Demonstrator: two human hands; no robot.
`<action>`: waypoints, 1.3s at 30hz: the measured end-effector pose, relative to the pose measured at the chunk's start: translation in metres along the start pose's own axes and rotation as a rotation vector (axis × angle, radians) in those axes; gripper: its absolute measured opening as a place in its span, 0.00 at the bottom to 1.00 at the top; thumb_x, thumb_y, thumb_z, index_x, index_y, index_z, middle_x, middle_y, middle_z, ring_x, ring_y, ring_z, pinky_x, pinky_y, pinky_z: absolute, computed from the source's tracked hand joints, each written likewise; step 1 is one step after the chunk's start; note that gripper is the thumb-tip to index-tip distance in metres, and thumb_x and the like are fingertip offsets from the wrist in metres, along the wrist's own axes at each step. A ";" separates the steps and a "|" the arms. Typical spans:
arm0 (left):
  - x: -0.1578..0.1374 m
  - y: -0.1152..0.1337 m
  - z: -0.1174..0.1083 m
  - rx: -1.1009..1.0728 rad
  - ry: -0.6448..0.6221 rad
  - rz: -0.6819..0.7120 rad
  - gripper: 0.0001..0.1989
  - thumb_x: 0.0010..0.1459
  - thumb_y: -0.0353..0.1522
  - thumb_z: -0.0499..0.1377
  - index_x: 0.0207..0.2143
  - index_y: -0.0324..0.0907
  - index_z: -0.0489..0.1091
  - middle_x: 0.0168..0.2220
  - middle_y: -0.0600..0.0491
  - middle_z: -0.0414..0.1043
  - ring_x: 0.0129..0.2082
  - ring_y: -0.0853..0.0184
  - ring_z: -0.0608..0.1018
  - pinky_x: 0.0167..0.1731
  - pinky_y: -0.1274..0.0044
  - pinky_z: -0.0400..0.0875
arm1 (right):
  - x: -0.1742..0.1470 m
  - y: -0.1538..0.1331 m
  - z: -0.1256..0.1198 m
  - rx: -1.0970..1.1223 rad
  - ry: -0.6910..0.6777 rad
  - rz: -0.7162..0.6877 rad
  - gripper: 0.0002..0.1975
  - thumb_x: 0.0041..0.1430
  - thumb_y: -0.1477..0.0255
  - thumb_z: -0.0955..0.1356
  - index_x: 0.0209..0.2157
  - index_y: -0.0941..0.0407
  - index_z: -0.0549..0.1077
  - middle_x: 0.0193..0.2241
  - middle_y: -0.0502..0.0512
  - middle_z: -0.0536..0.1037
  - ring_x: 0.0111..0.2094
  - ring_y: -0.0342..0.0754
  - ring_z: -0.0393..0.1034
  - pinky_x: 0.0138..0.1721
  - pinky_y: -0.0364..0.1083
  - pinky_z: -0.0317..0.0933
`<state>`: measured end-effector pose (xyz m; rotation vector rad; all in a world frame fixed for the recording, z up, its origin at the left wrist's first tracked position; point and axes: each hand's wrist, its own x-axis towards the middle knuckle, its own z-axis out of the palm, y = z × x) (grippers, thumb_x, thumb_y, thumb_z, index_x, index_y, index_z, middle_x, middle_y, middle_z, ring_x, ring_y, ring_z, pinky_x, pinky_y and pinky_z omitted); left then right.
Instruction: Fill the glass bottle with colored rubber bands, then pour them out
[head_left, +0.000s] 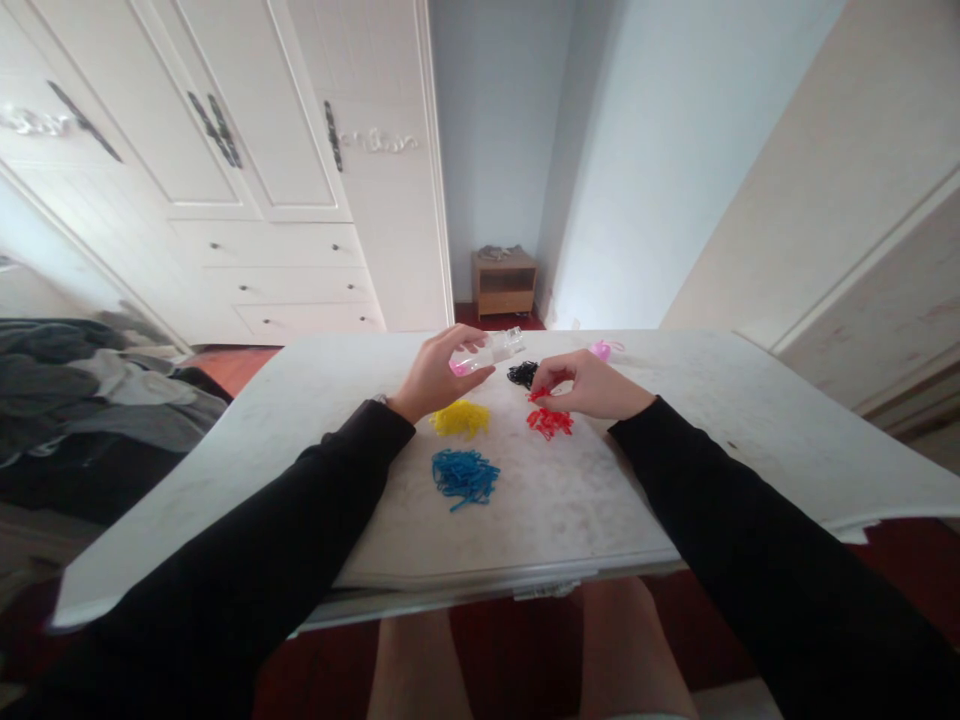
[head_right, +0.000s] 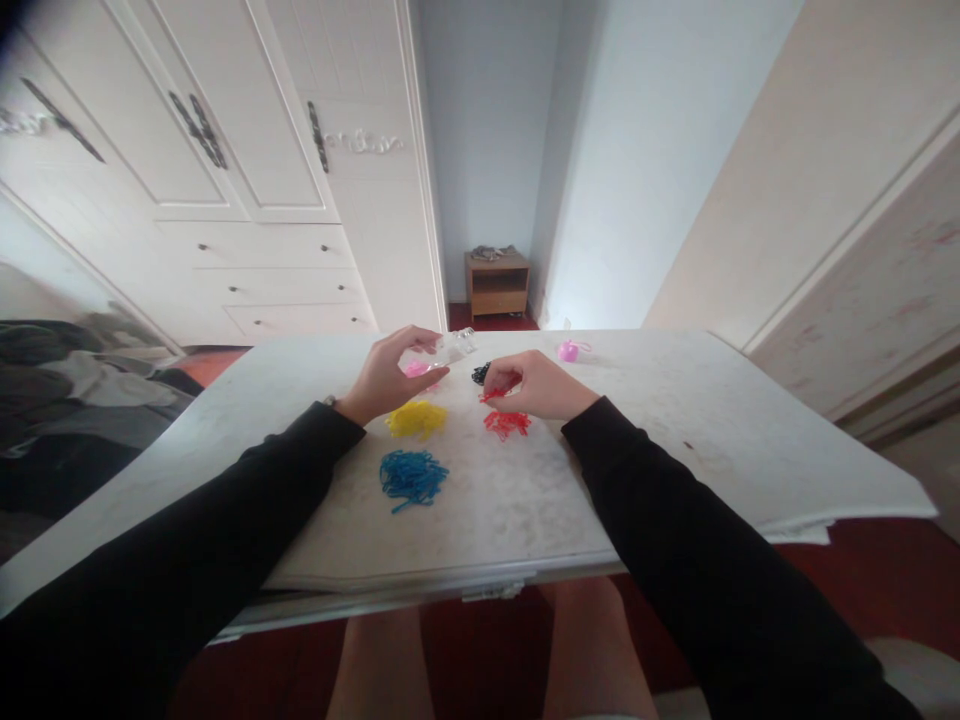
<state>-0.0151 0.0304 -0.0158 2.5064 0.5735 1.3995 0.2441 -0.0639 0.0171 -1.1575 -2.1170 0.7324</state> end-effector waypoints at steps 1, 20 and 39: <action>0.000 0.000 0.000 0.001 -0.002 0.000 0.16 0.57 0.32 0.69 0.47 0.41 0.73 0.41 0.49 0.79 0.40 0.64 0.81 0.42 0.72 0.76 | 0.000 0.000 0.000 0.011 0.013 0.008 0.04 0.51 0.72 0.74 0.31 0.56 0.80 0.29 0.52 0.83 0.31 0.47 0.76 0.36 0.47 0.69; -0.001 0.001 -0.001 -0.031 -0.080 0.028 0.16 0.56 0.34 0.71 0.46 0.41 0.76 0.41 0.48 0.80 0.37 0.66 0.81 0.39 0.73 0.77 | 0.006 0.000 0.000 0.186 0.378 0.031 0.21 0.46 0.57 0.81 0.30 0.54 0.72 0.26 0.50 0.78 0.27 0.45 0.71 0.32 0.47 0.68; 0.000 0.011 -0.003 -0.051 -0.155 0.083 0.16 0.55 0.33 0.71 0.46 0.39 0.78 0.38 0.49 0.80 0.35 0.67 0.81 0.38 0.75 0.76 | 0.009 0.006 0.010 0.249 0.410 0.025 0.24 0.45 0.51 0.82 0.31 0.56 0.79 0.26 0.54 0.80 0.25 0.47 0.73 0.28 0.48 0.69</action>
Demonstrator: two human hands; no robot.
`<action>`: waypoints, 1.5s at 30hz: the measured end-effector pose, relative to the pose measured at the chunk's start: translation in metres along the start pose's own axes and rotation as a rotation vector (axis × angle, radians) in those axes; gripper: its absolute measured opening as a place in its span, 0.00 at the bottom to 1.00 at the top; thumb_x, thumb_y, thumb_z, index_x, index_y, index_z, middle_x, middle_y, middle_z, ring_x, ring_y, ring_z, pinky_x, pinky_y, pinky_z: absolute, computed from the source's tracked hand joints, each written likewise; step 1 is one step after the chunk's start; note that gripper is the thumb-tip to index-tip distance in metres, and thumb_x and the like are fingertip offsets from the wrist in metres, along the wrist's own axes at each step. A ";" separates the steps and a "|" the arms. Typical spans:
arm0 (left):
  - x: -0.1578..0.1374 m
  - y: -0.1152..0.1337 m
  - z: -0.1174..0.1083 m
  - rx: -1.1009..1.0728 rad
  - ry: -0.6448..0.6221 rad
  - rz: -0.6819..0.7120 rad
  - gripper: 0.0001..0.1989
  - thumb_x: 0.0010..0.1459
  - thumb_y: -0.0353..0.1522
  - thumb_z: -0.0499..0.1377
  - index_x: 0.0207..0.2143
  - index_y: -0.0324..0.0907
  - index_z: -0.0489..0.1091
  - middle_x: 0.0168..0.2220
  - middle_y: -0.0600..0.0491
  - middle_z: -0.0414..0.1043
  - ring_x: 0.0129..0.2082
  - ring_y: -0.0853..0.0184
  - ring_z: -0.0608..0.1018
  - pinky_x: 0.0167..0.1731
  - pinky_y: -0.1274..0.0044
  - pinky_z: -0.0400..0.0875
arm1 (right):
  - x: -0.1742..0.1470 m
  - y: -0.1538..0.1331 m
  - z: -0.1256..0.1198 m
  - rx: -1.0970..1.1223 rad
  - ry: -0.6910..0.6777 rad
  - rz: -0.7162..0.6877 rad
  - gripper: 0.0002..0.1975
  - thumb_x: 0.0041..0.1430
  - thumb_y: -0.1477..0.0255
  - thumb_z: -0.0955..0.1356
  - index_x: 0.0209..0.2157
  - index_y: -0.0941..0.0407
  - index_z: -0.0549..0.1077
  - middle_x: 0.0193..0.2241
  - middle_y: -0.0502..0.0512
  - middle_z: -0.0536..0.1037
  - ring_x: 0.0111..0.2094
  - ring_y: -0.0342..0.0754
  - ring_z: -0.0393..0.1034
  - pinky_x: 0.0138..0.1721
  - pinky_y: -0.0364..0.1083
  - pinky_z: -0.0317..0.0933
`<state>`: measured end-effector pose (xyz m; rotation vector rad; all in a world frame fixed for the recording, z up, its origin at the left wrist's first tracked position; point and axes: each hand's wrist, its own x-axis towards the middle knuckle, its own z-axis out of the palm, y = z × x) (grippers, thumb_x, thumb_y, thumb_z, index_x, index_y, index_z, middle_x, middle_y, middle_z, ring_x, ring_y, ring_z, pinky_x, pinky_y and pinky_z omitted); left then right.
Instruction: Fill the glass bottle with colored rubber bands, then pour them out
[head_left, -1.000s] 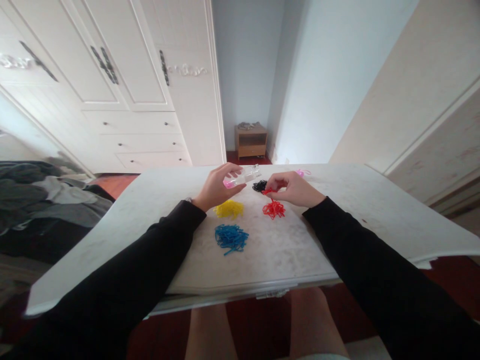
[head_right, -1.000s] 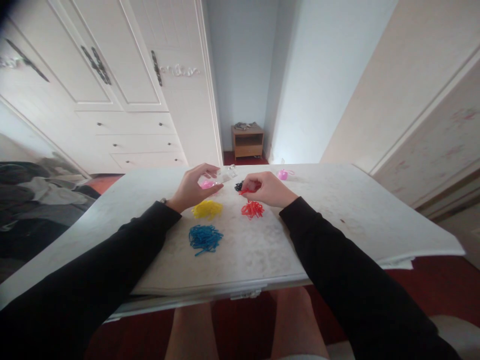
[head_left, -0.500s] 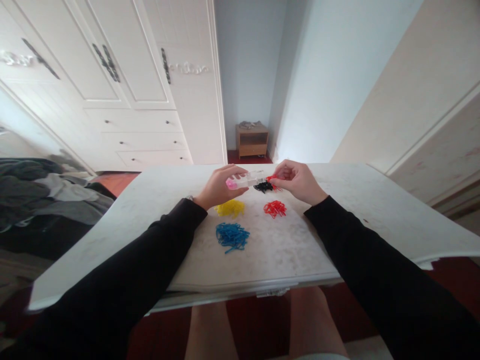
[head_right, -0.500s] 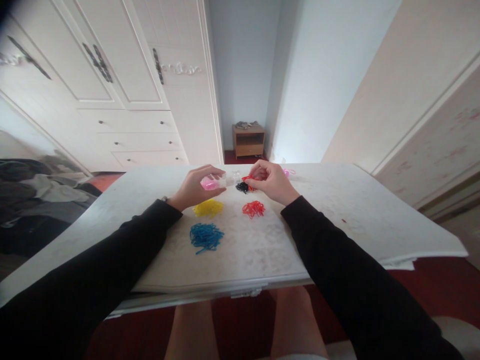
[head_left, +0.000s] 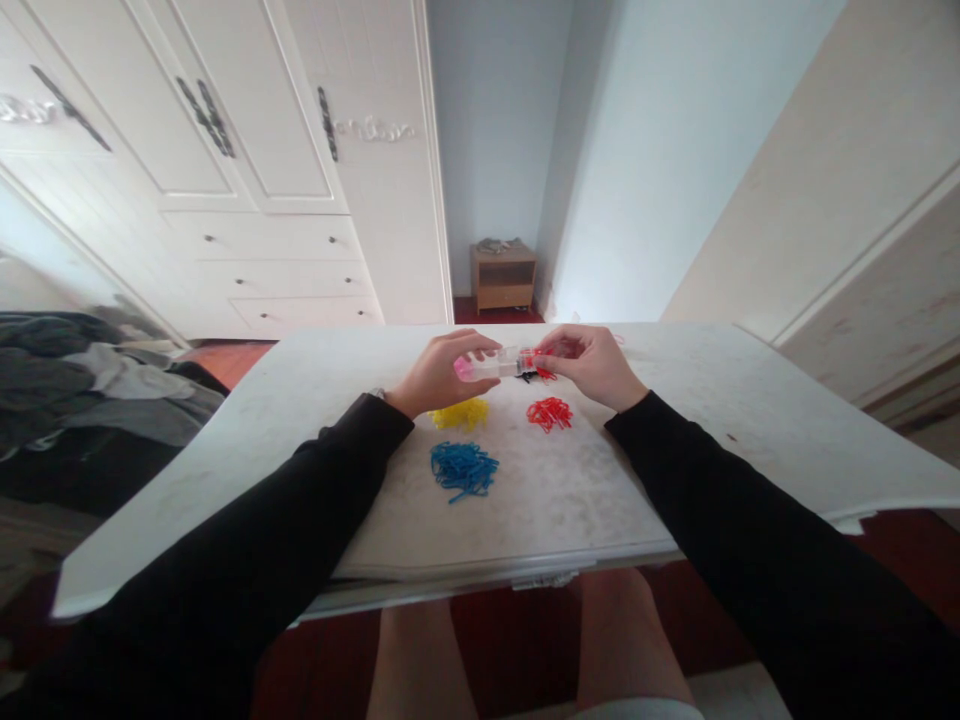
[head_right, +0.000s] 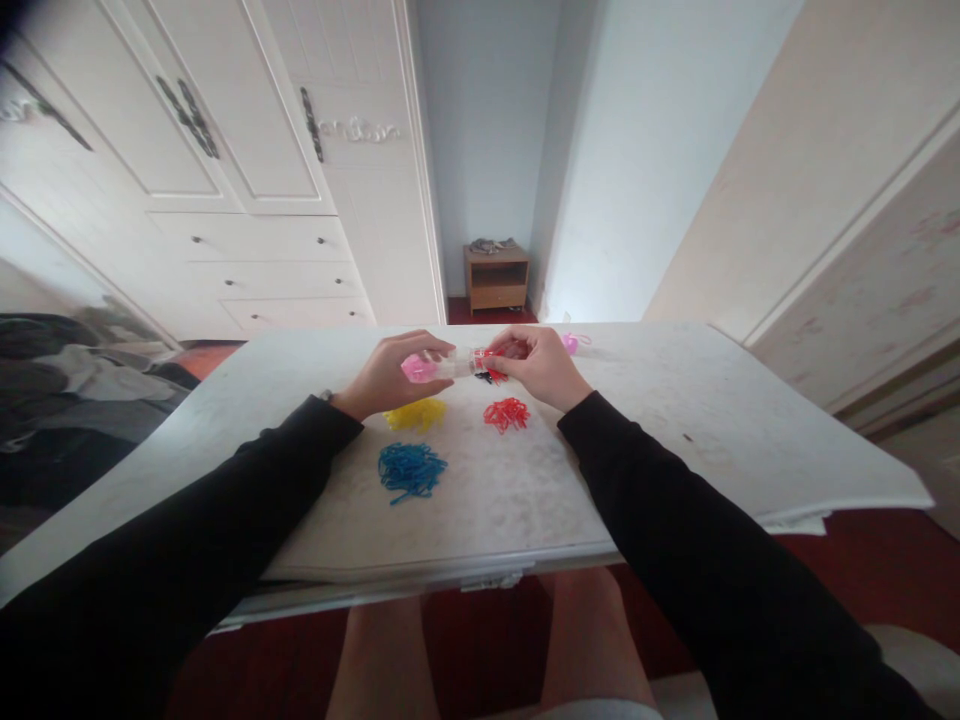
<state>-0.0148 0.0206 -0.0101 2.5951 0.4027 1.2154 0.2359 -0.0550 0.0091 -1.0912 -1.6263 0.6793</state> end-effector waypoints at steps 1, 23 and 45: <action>0.000 0.000 0.000 -0.003 -0.001 -0.001 0.16 0.55 0.33 0.71 0.47 0.39 0.78 0.38 0.49 0.80 0.35 0.67 0.81 0.38 0.75 0.76 | 0.000 0.000 0.001 0.006 0.016 0.004 0.24 0.44 0.51 0.82 0.30 0.56 0.78 0.25 0.53 0.80 0.25 0.46 0.73 0.28 0.47 0.68; -0.002 0.000 0.000 -0.043 0.025 -0.022 0.17 0.58 0.36 0.70 0.48 0.39 0.77 0.40 0.47 0.81 0.36 0.67 0.82 0.34 0.76 0.77 | 0.000 -0.001 0.001 0.023 -0.005 -0.067 0.22 0.49 0.50 0.80 0.28 0.56 0.83 0.28 0.55 0.81 0.30 0.48 0.74 0.33 0.49 0.71; -0.001 0.003 -0.002 -0.004 0.008 -0.024 0.18 0.58 0.39 0.69 0.47 0.40 0.77 0.41 0.47 0.82 0.38 0.64 0.83 0.41 0.72 0.78 | -0.002 -0.008 0.001 -0.043 0.048 -0.140 0.19 0.49 0.52 0.81 0.29 0.54 0.83 0.33 0.56 0.81 0.34 0.50 0.76 0.37 0.51 0.74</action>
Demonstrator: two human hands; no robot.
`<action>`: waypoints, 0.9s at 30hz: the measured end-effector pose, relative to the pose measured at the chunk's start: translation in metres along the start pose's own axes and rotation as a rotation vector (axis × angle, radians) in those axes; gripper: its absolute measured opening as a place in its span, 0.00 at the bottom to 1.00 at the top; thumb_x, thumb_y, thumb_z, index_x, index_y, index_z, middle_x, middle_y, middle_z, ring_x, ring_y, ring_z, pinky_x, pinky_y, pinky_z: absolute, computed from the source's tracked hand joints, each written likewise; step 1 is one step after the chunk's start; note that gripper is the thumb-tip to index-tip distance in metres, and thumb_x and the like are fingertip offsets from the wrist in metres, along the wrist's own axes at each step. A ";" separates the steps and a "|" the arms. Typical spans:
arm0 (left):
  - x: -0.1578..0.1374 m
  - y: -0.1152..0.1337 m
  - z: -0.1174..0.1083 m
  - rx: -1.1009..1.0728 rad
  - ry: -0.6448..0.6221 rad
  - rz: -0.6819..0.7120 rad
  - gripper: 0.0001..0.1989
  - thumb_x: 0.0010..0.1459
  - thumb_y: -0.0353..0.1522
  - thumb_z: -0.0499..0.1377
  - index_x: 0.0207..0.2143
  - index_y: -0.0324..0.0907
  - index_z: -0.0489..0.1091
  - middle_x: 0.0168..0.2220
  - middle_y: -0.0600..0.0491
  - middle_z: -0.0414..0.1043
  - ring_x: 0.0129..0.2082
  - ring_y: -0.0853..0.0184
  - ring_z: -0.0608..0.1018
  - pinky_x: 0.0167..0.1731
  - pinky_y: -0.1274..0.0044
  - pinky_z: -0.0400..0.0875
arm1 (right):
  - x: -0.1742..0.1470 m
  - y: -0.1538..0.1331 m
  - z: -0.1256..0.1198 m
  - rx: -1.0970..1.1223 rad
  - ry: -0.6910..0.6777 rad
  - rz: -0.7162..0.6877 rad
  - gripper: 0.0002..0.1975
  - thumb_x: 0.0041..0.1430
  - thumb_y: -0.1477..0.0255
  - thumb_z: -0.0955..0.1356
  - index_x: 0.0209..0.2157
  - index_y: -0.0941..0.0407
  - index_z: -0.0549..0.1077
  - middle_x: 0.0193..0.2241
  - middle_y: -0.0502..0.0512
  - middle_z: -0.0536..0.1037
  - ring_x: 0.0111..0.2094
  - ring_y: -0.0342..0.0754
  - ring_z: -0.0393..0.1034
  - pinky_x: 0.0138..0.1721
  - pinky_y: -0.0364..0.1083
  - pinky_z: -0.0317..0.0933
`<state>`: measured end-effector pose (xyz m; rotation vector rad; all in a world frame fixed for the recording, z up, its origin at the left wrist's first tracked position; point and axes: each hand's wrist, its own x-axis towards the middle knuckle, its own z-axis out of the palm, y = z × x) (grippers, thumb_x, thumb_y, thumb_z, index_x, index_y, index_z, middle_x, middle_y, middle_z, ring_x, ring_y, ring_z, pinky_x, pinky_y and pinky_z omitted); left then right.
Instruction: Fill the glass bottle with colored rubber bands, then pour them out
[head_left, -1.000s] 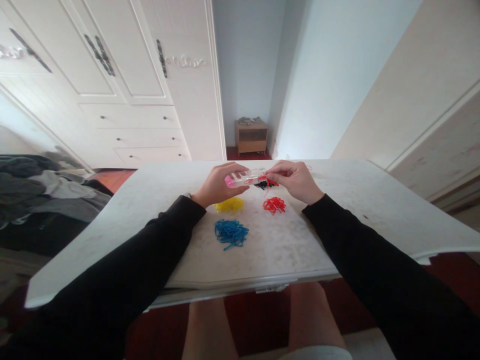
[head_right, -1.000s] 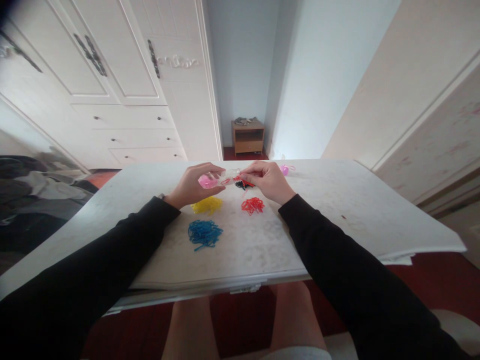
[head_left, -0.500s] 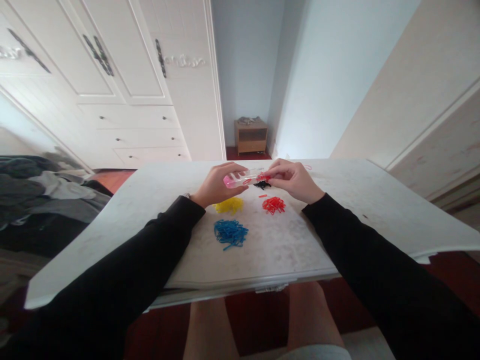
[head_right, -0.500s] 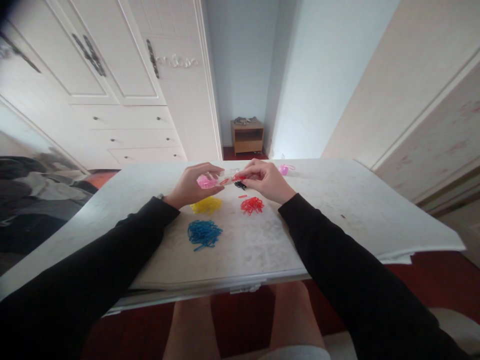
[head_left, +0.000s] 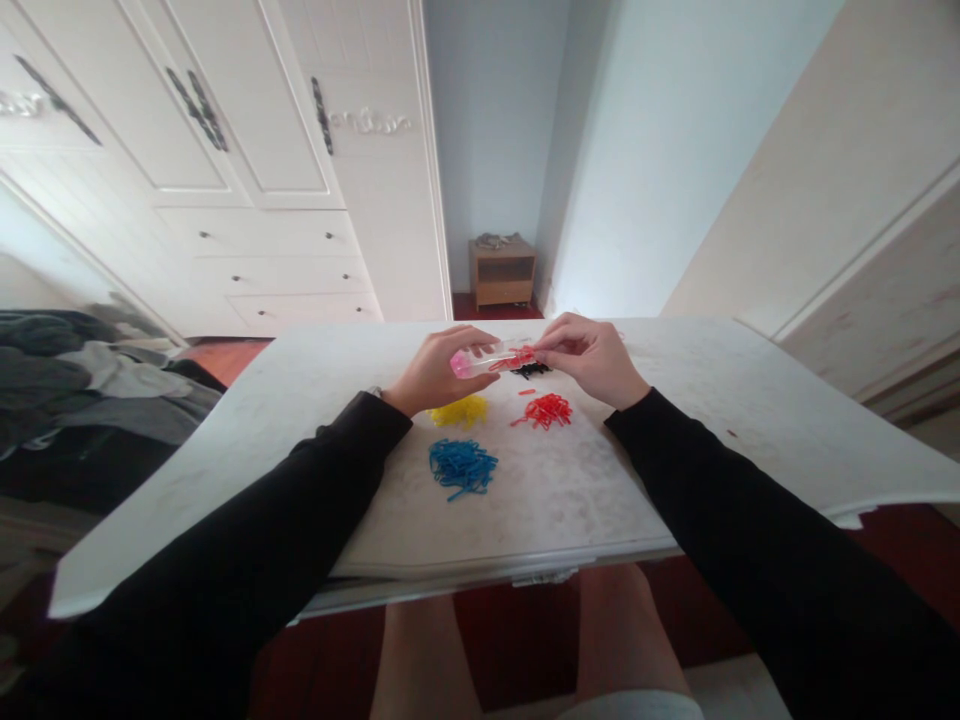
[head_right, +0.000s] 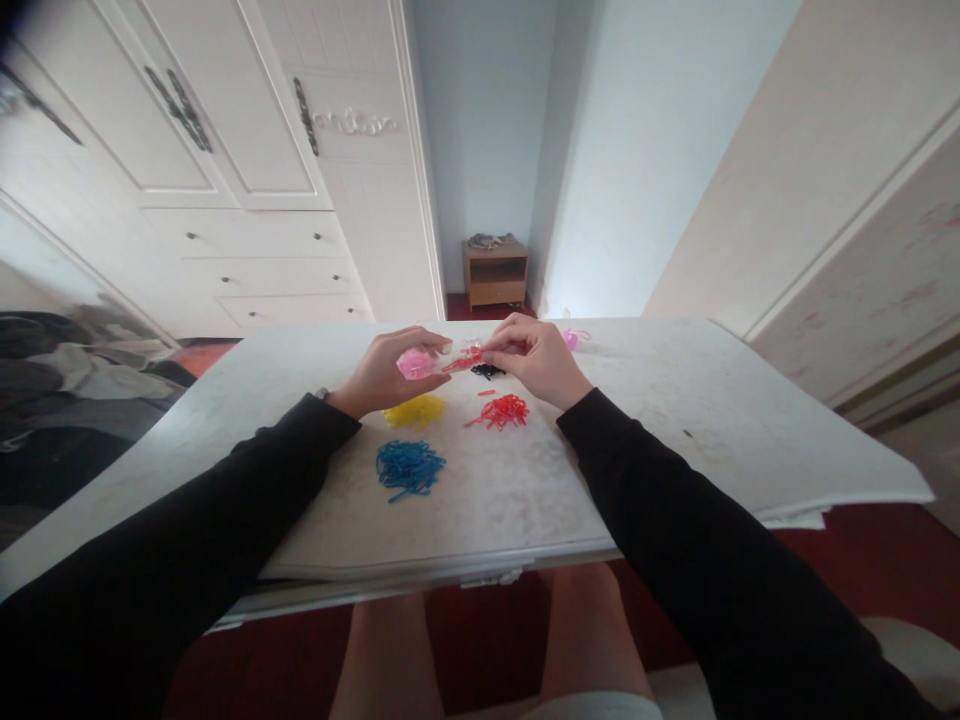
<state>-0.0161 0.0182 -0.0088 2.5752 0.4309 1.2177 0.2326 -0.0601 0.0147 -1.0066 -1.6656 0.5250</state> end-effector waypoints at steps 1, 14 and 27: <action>0.000 0.000 0.000 0.007 0.005 0.000 0.18 0.58 0.40 0.69 0.47 0.40 0.77 0.41 0.47 0.82 0.38 0.64 0.83 0.42 0.72 0.78 | 0.000 0.000 0.000 -0.009 0.012 -0.018 0.18 0.49 0.53 0.81 0.29 0.54 0.83 0.33 0.56 0.81 0.34 0.49 0.76 0.37 0.51 0.73; 0.001 0.002 -0.001 -0.013 0.035 -0.007 0.18 0.59 0.41 0.69 0.47 0.41 0.76 0.41 0.47 0.82 0.39 0.63 0.82 0.43 0.70 0.76 | -0.003 -0.008 0.001 -0.113 0.051 -0.042 0.06 0.58 0.66 0.74 0.34 0.54 0.79 0.35 0.54 0.82 0.39 0.50 0.76 0.40 0.51 0.70; 0.004 -0.018 0.005 -0.533 0.221 -0.241 0.18 0.64 0.46 0.63 0.45 0.42 0.69 0.42 0.46 0.82 0.38 0.65 0.82 0.35 0.73 0.77 | -0.002 0.001 -0.002 -0.253 0.014 -0.053 0.01 0.57 0.72 0.72 0.33 0.54 0.77 0.33 0.53 0.79 0.35 0.48 0.72 0.35 0.48 0.65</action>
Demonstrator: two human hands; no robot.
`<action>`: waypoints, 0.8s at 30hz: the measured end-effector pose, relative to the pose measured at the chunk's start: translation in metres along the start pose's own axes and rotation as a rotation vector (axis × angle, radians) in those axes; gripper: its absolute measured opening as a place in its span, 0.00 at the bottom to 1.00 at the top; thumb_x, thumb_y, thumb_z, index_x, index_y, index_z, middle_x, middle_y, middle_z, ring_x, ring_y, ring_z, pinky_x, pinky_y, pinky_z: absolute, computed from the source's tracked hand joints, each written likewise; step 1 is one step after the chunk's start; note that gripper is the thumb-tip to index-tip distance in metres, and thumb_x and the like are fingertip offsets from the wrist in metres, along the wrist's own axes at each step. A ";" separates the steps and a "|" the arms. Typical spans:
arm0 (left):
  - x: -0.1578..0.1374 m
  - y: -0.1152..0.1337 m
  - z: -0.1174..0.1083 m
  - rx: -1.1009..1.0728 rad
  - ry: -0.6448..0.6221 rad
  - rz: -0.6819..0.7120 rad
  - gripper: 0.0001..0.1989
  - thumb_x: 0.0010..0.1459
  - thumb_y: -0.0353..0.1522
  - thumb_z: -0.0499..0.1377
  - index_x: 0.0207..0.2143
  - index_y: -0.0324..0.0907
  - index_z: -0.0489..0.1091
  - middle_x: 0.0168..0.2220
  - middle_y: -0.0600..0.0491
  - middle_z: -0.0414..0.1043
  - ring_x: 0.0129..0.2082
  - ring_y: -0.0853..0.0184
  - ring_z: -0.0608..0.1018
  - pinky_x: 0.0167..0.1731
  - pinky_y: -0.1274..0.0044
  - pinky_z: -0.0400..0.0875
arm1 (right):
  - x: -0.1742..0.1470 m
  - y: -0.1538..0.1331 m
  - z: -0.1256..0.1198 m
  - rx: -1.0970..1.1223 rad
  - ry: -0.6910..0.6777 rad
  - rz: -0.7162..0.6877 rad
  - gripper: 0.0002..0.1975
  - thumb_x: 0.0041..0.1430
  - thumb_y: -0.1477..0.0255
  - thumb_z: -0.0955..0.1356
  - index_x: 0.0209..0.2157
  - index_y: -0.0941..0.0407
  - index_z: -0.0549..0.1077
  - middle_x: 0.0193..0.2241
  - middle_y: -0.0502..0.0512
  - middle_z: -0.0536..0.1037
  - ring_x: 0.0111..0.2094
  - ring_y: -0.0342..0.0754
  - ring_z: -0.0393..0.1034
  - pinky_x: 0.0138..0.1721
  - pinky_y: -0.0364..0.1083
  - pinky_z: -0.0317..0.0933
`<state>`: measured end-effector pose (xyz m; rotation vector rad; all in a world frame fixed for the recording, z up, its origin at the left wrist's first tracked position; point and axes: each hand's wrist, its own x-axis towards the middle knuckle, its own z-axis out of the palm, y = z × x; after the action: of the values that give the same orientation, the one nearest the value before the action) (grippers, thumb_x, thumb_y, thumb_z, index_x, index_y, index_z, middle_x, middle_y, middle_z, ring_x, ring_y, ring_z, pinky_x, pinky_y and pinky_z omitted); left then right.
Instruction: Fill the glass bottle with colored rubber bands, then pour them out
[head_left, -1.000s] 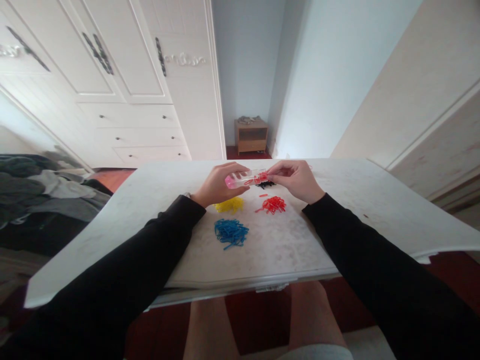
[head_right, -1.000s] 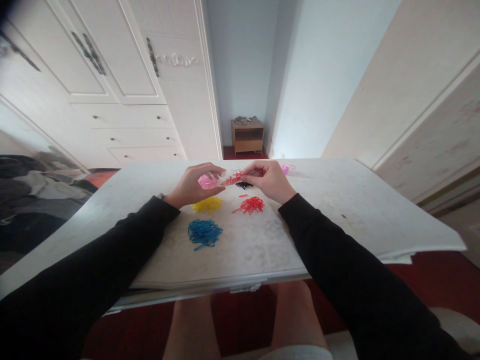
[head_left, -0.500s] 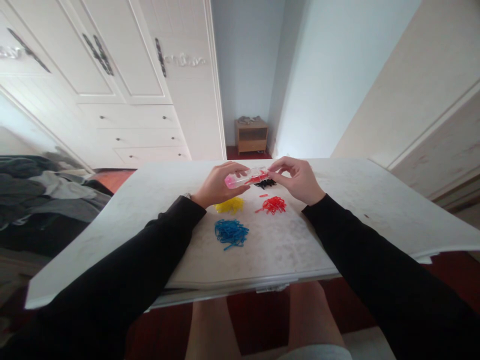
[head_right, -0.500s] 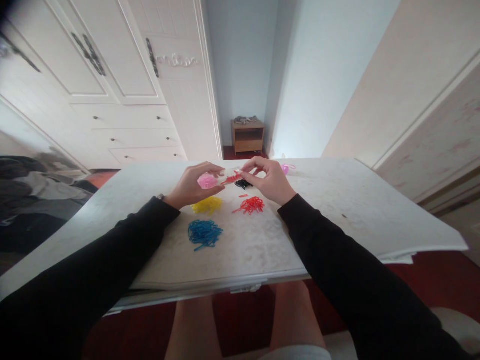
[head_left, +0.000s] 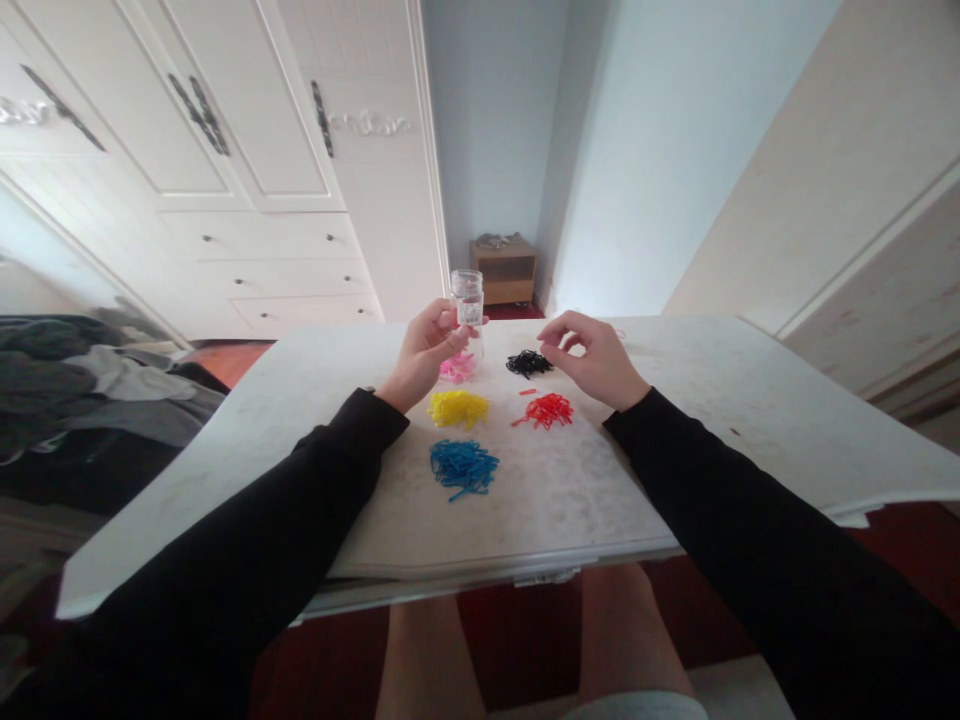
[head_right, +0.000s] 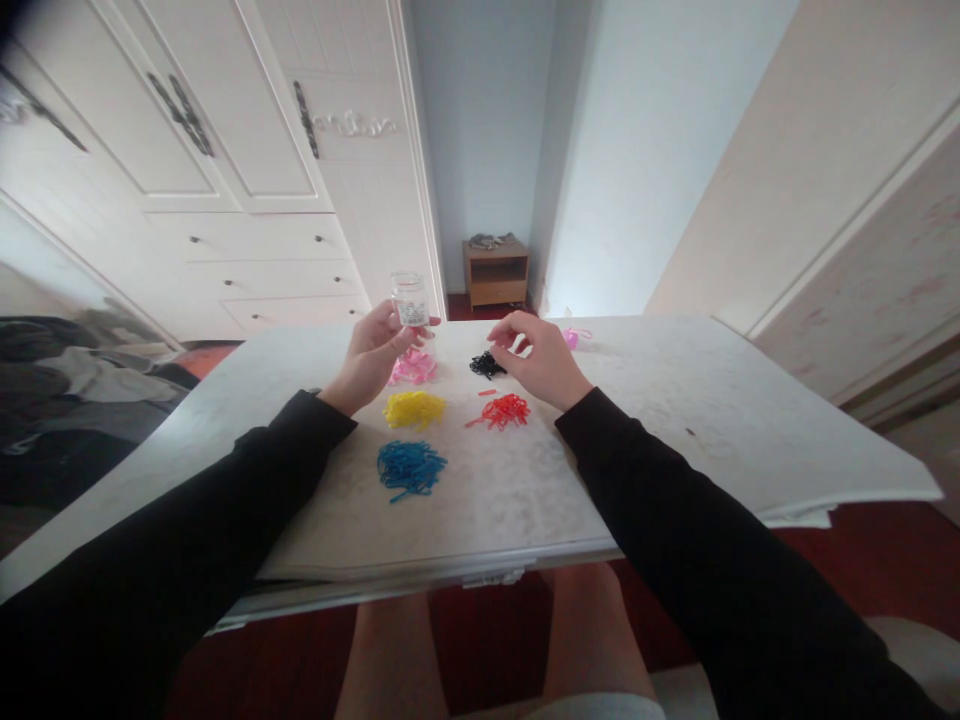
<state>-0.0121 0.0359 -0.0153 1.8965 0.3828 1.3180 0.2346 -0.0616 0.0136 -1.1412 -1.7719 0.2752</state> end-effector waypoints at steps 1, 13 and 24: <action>0.000 -0.001 0.000 -0.035 -0.007 -0.009 0.18 0.64 0.46 0.64 0.46 0.42 0.69 0.42 0.45 0.82 0.38 0.65 0.82 0.36 0.73 0.77 | 0.000 0.002 0.000 -0.044 -0.056 -0.004 0.01 0.56 0.73 0.72 0.30 0.55 0.77 0.30 0.53 0.79 0.33 0.48 0.72 0.34 0.47 0.64; -0.007 0.004 0.006 0.079 -0.056 0.019 0.16 0.61 0.42 0.65 0.46 0.43 0.70 0.42 0.48 0.80 0.40 0.64 0.82 0.41 0.70 0.80 | -0.005 0.024 0.008 -0.240 -0.434 0.054 0.06 0.50 0.80 0.75 0.27 0.54 0.84 0.27 0.50 0.80 0.30 0.45 0.70 0.36 0.46 0.61; -0.005 0.014 0.004 0.456 0.015 0.226 0.18 0.54 0.38 0.73 0.44 0.41 0.75 0.43 0.48 0.80 0.43 0.63 0.81 0.46 0.69 0.78 | -0.005 0.018 0.012 -0.303 -0.457 0.084 0.09 0.51 0.85 0.70 0.25 0.57 0.77 0.27 0.52 0.77 0.30 0.46 0.68 0.36 0.46 0.60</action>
<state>-0.0136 0.0222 -0.0092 2.3646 0.5225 1.4852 0.2353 -0.0525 -0.0065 -1.4555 -2.2242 0.3462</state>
